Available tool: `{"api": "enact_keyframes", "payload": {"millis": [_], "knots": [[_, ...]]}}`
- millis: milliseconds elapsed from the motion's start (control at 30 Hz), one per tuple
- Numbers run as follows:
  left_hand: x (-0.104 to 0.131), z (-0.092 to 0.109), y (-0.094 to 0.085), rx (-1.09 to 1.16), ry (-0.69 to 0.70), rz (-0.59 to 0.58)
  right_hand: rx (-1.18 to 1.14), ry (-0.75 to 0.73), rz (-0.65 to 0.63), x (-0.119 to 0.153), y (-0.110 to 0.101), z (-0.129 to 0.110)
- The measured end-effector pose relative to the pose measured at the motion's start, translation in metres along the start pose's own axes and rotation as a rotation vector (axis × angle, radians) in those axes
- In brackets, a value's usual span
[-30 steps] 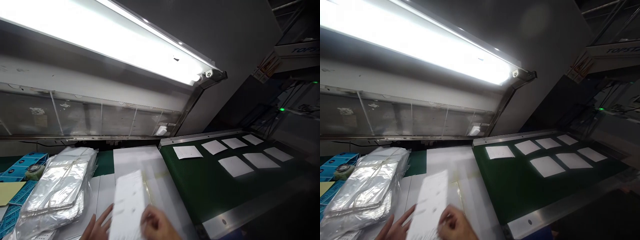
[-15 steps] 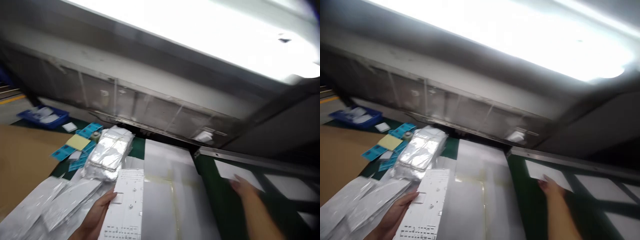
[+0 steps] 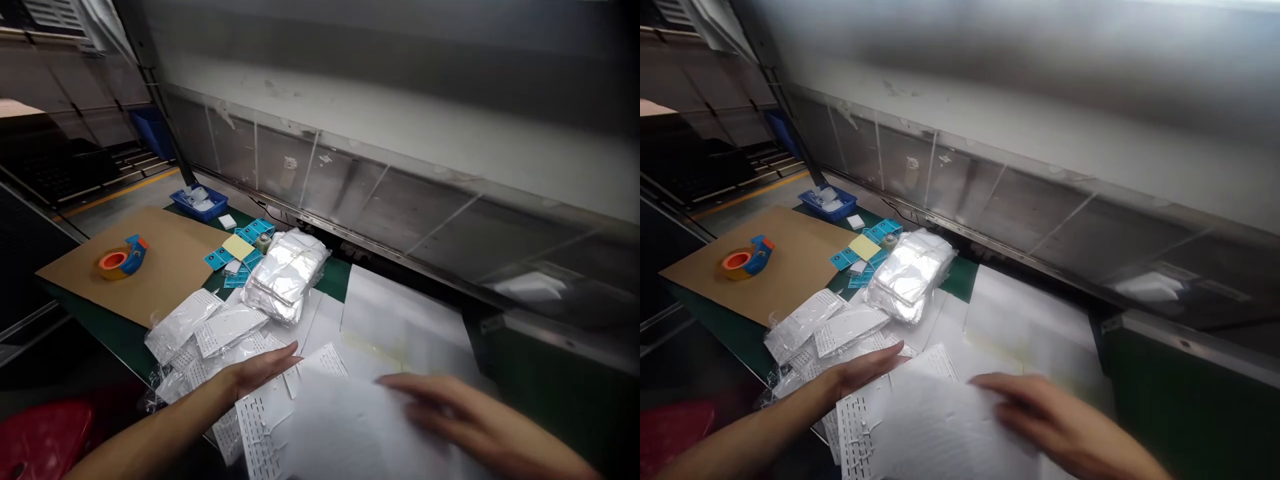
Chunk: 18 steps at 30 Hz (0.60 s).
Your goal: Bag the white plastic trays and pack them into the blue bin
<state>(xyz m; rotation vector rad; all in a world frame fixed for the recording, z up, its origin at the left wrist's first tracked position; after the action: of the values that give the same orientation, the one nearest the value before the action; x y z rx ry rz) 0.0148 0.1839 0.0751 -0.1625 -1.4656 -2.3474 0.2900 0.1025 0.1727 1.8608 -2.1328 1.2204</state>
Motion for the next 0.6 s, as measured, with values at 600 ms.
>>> {"api": "enact_keyframes", "payload": {"millis": [600], "knots": [[-0.002,-0.032,-0.007,0.120,0.280,0.329,0.295,-0.309,0.364,0.035,0.217,0.028]]}}
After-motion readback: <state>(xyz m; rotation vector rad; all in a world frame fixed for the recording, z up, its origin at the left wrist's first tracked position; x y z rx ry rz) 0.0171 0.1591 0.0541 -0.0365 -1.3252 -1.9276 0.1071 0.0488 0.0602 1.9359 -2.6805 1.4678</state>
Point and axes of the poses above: each hand's wrist, its own x-axis away from the middle knuckle, its own y-axis out of the palm, z = x × y, the point moved 4 cm from there along -x, towards the middle knuckle, and after that the axes turned 9 degrees about y, right-handed, at the moved point
